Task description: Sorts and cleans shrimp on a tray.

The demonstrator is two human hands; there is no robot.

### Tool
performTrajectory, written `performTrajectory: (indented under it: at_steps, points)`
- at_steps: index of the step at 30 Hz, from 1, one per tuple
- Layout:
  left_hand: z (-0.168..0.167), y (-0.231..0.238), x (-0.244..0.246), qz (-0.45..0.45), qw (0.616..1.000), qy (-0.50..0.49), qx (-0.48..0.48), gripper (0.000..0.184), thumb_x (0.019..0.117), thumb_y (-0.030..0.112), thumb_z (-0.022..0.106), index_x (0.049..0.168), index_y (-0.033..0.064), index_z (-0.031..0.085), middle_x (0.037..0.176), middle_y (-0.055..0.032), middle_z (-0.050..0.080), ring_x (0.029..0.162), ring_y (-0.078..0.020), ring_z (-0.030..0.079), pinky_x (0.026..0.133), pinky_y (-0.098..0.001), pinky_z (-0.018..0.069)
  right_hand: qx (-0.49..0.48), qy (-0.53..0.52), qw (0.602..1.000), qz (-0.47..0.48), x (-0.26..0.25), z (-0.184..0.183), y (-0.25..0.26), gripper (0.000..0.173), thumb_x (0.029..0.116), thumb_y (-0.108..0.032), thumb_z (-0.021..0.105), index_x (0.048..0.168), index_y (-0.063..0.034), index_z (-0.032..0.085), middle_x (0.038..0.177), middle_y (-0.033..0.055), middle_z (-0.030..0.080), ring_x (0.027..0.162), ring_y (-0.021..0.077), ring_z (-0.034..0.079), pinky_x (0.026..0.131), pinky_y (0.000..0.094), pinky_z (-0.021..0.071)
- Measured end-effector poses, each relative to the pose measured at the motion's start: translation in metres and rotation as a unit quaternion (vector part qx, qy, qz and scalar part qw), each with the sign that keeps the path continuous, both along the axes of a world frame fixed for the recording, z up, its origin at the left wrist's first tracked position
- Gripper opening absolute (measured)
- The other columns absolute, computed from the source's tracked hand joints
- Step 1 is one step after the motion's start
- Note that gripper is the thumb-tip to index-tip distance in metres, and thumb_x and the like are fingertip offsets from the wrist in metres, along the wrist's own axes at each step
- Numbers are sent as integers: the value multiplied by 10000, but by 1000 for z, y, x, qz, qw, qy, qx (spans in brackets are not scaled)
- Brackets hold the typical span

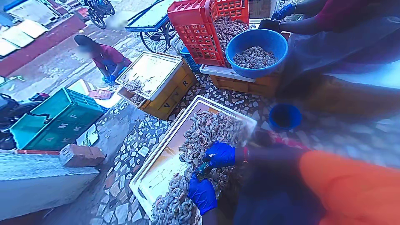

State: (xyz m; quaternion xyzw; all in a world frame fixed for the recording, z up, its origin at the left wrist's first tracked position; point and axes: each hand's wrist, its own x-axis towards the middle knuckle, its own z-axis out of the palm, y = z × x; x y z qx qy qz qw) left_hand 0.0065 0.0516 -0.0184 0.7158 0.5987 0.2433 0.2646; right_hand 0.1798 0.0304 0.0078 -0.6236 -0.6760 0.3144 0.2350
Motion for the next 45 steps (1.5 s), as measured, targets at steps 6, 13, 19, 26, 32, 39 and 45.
performTrajectory:
  at_steps: [6, 13, 19, 26, 32, 39, 45]
  points:
    - [24, 4, -5, 44, 991, -72, -107, 283, 1020, -12, 529, 1248, -2, 696, 1223, -185, 712, 1194, -253, 657, 1069, -444, 476, -24, 38, 999, 8, 7, 6, 2, 348, 1032, -306, 592, 1205, -31, 717, 1208, 192, 700, 1190, 342, 626, 1087, 537, 411]
    - [12, 18, -24, -56, 981, -106, -150, 541, 953, -21, 579, 1469, 141, 573, 1364, -132, 647, 1242, -223, 631, 1056, -410, 513, -72, 99, 992, -16, 7, 2, 2, 239, 1043, -224, 589, 1146, -61, 731, 1088, 126, 723, 1010, 217, 679, 952, 443, 527]
    - [15, 12, -17, -65, 985, -43, -156, 338, 962, 37, 603, 1282, 92, 698, 1321, -139, 669, 1275, -241, 608, 1111, -461, 459, -40, 61, 997, -2, -1, 3, 0, 254, 1028, -275, 614, 1092, -69, 749, 1006, 114, 721, 950, 231, 675, 897, 463, 527]
    - [23, 12, -18, -43, 987, 104, -113, 308, 1001, 141, 574, 1265, 178, 728, 1299, -141, 675, 1237, -309, 627, 1042, -581, 458, -118, 385, 906, -127, -6, 17, -6, 255, 1079, -96, 452, 1229, 40, 607, 956, 45, 672, 818, 53, 638, 793, 248, 558]
    - [14, 12, -25, -2, 940, -286, -186, 362, 1037, -33, 399, 1347, -81, 579, 1330, -221, 620, 1226, -171, 595, 1076, -315, 466, -79, 115, 989, -38, 15, 5, 0, 253, 1016, -269, 625, 1194, -138, 748, 1171, 60, 726, 1101, 186, 669, 1003, 463, 513]
    - [-5, 9, -6, -54, 883, -423, -197, 394, 1034, -27, 340, 1353, -54, 568, 1331, -164, 630, 1205, -177, 617, 1046, -354, 515, -117, 177, 976, -50, -13, 12, -6, 312, 1090, -183, 484, 1296, -33, 665, 1206, 153, 686, 1097, 203, 634, 993, 397, 484]
    - [-6, 9, -14, -87, 829, -482, -269, 426, 1053, 98, 326, 1426, -44, 473, 1343, -137, 603, 1202, -163, 596, 1038, -352, 509, -130, 254, 956, -60, -19, 7, -13, 360, 1095, -122, 428, 1410, -24, 572, 1337, 168, 630, 1198, 178, 608, 1050, 356, 470]
